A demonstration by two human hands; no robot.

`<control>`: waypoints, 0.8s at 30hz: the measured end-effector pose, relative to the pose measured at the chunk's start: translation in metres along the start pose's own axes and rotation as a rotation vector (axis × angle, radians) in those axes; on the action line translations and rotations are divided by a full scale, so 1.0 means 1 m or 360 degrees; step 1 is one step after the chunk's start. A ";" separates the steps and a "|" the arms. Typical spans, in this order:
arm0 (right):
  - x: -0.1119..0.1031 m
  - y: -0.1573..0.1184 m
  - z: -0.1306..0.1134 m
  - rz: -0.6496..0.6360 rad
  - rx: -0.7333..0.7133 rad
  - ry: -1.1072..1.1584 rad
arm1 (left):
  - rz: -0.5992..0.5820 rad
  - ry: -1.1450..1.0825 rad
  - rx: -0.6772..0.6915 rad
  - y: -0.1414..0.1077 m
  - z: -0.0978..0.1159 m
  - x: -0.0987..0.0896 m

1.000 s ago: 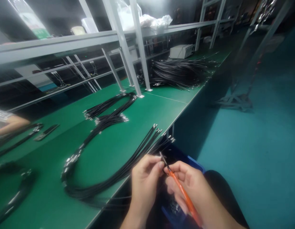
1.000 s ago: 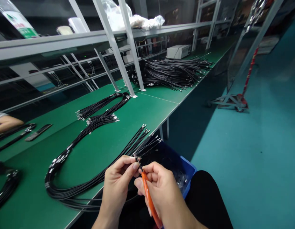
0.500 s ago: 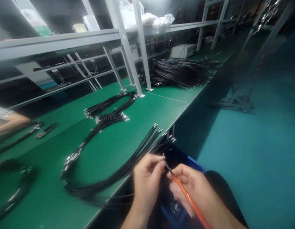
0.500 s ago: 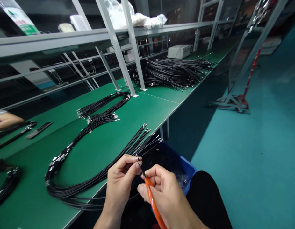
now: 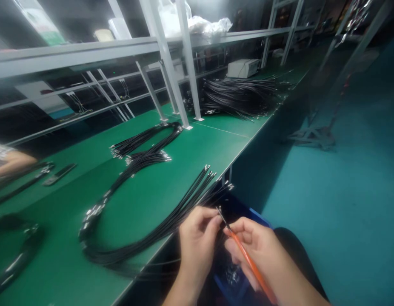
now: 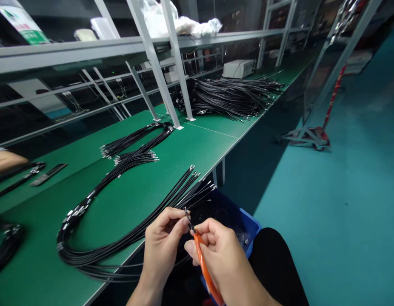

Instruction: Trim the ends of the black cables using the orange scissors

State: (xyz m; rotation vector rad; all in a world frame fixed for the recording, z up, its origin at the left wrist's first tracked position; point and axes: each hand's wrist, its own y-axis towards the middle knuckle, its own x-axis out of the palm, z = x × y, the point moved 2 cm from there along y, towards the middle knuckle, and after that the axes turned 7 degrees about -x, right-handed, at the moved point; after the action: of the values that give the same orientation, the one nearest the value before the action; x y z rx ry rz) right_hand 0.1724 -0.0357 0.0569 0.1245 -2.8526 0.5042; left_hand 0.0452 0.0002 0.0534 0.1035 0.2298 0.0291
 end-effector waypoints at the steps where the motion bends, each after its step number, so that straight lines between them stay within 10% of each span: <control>1: -0.001 -0.001 -0.001 -0.0028 -0.0001 -0.0010 | -0.0003 0.0008 0.0003 0.000 0.000 0.000; 16: -0.008 0.014 -0.008 0.0685 -0.1144 -0.0344 | -0.0119 0.0381 0.0167 -0.007 0.012 0.004; 24: 0.008 0.021 0.000 0.0441 -0.0844 0.0406 | -0.0112 0.0267 0.0133 -0.009 0.013 0.001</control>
State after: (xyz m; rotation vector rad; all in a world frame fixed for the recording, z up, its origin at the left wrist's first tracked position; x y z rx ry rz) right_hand 0.1618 -0.0161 0.0520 -0.4016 -2.6518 -0.1908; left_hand 0.0489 -0.0097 0.0647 0.1767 0.4024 -0.0424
